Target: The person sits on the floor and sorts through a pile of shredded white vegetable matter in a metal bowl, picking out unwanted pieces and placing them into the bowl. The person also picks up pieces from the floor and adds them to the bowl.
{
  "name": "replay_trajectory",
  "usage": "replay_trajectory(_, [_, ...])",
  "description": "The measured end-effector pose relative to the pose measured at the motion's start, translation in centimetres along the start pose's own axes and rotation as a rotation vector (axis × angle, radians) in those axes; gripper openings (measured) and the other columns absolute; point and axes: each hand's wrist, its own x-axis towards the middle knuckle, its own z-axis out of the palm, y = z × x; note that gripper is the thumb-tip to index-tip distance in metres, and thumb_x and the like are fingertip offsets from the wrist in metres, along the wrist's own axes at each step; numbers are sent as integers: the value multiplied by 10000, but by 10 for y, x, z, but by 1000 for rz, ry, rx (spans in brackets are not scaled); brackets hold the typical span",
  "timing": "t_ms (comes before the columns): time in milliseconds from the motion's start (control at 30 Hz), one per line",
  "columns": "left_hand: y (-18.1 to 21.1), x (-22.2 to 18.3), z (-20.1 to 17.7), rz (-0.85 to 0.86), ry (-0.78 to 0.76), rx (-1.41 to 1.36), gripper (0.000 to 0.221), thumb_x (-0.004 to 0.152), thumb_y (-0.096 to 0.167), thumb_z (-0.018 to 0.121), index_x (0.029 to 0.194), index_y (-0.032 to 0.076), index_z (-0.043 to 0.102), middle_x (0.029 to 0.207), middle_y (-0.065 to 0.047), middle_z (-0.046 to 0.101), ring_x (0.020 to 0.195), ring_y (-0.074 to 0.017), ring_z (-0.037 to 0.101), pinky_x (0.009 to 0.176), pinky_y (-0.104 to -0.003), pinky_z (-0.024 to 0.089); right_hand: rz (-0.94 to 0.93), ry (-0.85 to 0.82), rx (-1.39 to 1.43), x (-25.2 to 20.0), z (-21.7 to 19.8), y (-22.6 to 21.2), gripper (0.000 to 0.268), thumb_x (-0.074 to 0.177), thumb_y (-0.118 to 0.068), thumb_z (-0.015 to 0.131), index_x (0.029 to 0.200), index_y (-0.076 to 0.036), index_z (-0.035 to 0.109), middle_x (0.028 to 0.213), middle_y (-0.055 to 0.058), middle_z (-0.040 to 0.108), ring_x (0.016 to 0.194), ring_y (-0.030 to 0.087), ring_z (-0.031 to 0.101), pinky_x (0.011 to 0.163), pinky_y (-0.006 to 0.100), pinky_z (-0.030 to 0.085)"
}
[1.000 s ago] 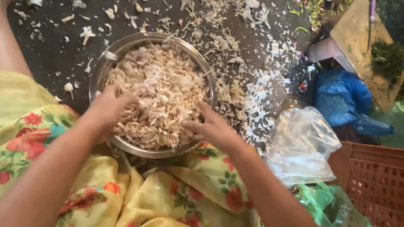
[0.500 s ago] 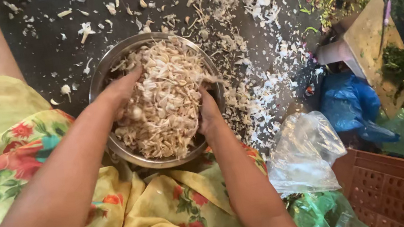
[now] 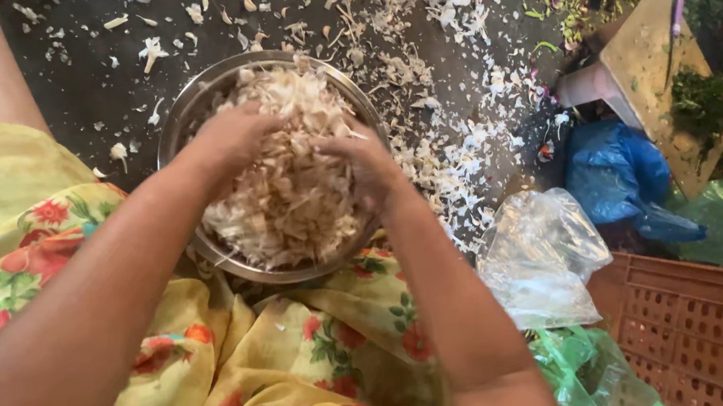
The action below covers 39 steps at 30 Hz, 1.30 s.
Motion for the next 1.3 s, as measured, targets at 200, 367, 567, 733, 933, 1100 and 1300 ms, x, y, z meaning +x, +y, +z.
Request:
replay_trajectory(200, [66,-74,-9,120,-8,-36,408,980,187,502,1362,112,621,1208,-181,649,1015,-374,672,838,-513,601,-229,-202,-549,-108,27,-110,473,1020,-105,624,1488,-142,565,1142,249,676,944,287,614,759,402,492])
replay_trajectory(367, [73,-118,-13,583,228,318,494,887,135,541,1368,152,652,1239,-207,651,1154,-341,632,1026,-422,451,-772,-204,-797,-168,17,-123,409,982,45,626,1355,-117,673,1509,167,497,1333,245,565,1008,335,566])
replay_trajectory(567, [-17,-79,-10,448,295,345,451,969,155,540,1397,221,663,1167,-160,647,1181,-298,601,1066,-416,447,-418,-68,-253,-118,-26,-40,342,1004,-11,521,1269,-135,697,1645,104,379,1319,215,599,873,360,607])
replay_trajectory(733, [-133,-33,-3,375,818,172,557,877,249,660,1354,-29,584,1205,-257,605,1119,-409,585,975,-471,457,-152,488,-246,-55,-67,66,459,948,-215,646,1379,-93,546,1272,121,629,962,204,654,671,307,549])
replay_trajectory(933, [-181,46,-13,169,752,96,498,1081,492,602,1086,0,683,959,-266,677,950,-469,619,828,-506,477,-341,557,-56,22,-68,133,374,1031,-368,655,1115,-3,652,953,75,676,816,188,584,729,344,494])
replay_trajectory(1100, [-165,32,-1,392,833,5,459,1102,441,592,945,17,670,821,-175,645,752,-334,594,720,-409,468,-645,740,-344,10,-65,117,364,1036,-396,644,1000,-38,693,802,-2,642,725,126,542,684,298,459])
replay_trajectory(1300, [-157,-38,11,660,730,-395,383,1161,350,559,903,67,564,793,74,459,752,-21,393,643,-267,361,-777,485,258,-48,-81,108,302,1104,-375,606,1060,-77,586,782,-20,546,613,104,496,505,270,410])
